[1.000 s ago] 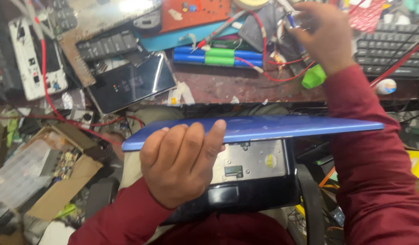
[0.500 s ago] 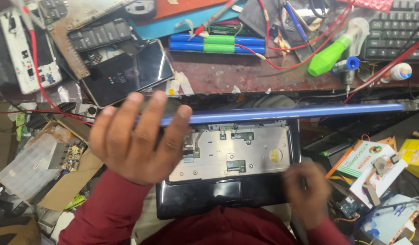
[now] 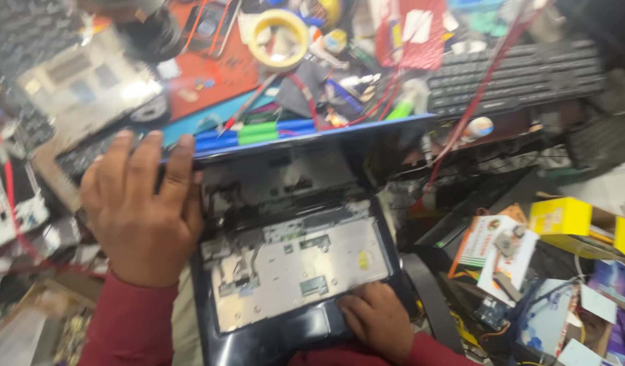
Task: The person works on a disassembled laptop resting on their lap, manipulating internal components and cables by hand. They use a small screwdriver to unscrew a board inside the chassis, then pick up multimeter probes and touch them to a battery pack on the workbench to test it.
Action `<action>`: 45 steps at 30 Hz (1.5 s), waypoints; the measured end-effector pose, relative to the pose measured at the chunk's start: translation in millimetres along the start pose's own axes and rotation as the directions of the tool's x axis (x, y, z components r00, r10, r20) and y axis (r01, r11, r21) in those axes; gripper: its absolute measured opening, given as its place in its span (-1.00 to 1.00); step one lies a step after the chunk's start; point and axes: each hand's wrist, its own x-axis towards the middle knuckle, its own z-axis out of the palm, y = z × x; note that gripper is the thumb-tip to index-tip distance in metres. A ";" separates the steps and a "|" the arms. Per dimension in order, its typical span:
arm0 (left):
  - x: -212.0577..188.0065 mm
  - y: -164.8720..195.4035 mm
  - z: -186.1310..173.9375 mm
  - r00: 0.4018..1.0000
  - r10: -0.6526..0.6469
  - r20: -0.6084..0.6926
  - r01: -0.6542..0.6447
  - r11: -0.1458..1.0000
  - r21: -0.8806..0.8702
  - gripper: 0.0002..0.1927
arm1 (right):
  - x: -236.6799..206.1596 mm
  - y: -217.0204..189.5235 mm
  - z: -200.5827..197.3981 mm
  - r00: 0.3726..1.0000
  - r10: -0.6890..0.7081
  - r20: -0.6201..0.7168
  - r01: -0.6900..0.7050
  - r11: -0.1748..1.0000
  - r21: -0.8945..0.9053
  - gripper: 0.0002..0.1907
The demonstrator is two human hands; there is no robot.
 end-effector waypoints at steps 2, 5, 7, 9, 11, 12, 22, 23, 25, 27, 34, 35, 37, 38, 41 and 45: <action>6.2 0.9 2.6 1.000 -0.030 0.007 0.030 0.999 -0.019 -0.64 | -3.0 -4.1 -2.1 0.998 0.057 0.033 -0.058 0.998 0.035 -0.81; 1.4 2.8 0.8 0.997 -0.076 -0.011 0.073 0.987 -0.146 -0.69 | 4.9 -8.3 -8.1 1.000 -0.007 -0.029 0.009 0.998 0.061 -0.83; -10.6 4.2 -6.2 0.995 -0.098 -0.025 0.091 0.972 -0.215 -0.72 | 20.5 -7.4 -23.7 0.982 0.094 0.162 -0.122 0.977 0.174 -0.87; -25.8 7.0 -15.7 0.993 -0.112 -0.031 0.102 0.968 -0.230 -0.73 | 44.7 -3.7 -53.5 0.943 0.239 0.230 -0.289 0.933 0.213 -0.89; -38.8 7.1 -25.0 0.994 -0.097 -0.042 0.081 0.956 -0.283 -0.72 | 74.8 -0.6 -96.3 0.985 0.056 -0.166 -0.042 0.995 0.089 -0.90; -45.7 8.0 -30.7 0.995 -0.098 -0.035 0.082 0.948 -0.306 -0.71 | 87.9 1.0 -131.1 0.987 0.133 -0.091 -0.122 0.985 0.119 -0.85; -83.1 5.6 -25.9 0.989 -0.027 -0.147 -0.010 0.969 -0.247 -0.70 | 395.1 -16.7 -130.4 0.836 -0.478 0.268 0.542 0.648 -0.535 -0.80; -84.0 1.9 -22.9 0.990 -0.023 -0.139 -0.012 0.968 -0.249 -0.70 | 412.6 -16.6 -110.6 0.801 -0.484 0.351 0.592 0.552 -0.587 -0.75; -83.8 -6.5 -17.0 0.990 -0.022 -0.141 -0.013 0.969 -0.245 -0.72 | 436.0 -16.2 -76.6 0.741 -0.506 0.443 0.655 0.397 -0.643 -0.73; -82.4 -14.4 -12.7 0.987 -0.032 -0.155 -0.007 0.969 -0.245 -0.73 | 448.4 -15.3 -53.2 0.693 -0.545 0.471 0.684 0.295 -0.667 -0.80; -90.9 -32.8 3.0 0.982 -0.091 -0.164 0.048 0.967 -0.249 -0.72 | 462.2 -1.0 -32.8 0.707 -0.515 0.485 0.685 0.331 -0.648 -0.90; -93.8 -32.5 6.5 0.980 -0.099 -0.172 0.054 0.967 -0.248 -0.72 | 462.1 0.6 -32.2 0.718 -0.504 0.481 0.679 0.353 -0.644 -0.85; -99.7 -32.1 11.5 0.977 -0.087 -0.192 0.040 0.970 -0.240 -0.70 | 460.4 1.6 -29.2 0.742 -0.467 0.480 0.662 0.400 -0.634 -0.78; -101.5 -32.7 13.5 0.977 -0.070 -0.200 0.023 0.973 -0.231 -0.69 | 459.9 2.1 -29.2 0.753 -0.443 0.487 0.655 0.426 -0.625 -0.77; -99.1 -38.1 12.7 0.981 -0.057 -0.184 0.015 0.975 -0.221 -0.63 | 459.8 2.3 -23.2 0.785 -0.409 0.466 0.620 0.502 -0.603 -0.78; -80.8 -52.7 5.8 0.983 -0.033 -0.179 -0.001 0.982 -0.191 -0.60 | 467.8 14.3 -8.0 0.797 -0.359 0.487 0.582 0.673 -0.457 -0.64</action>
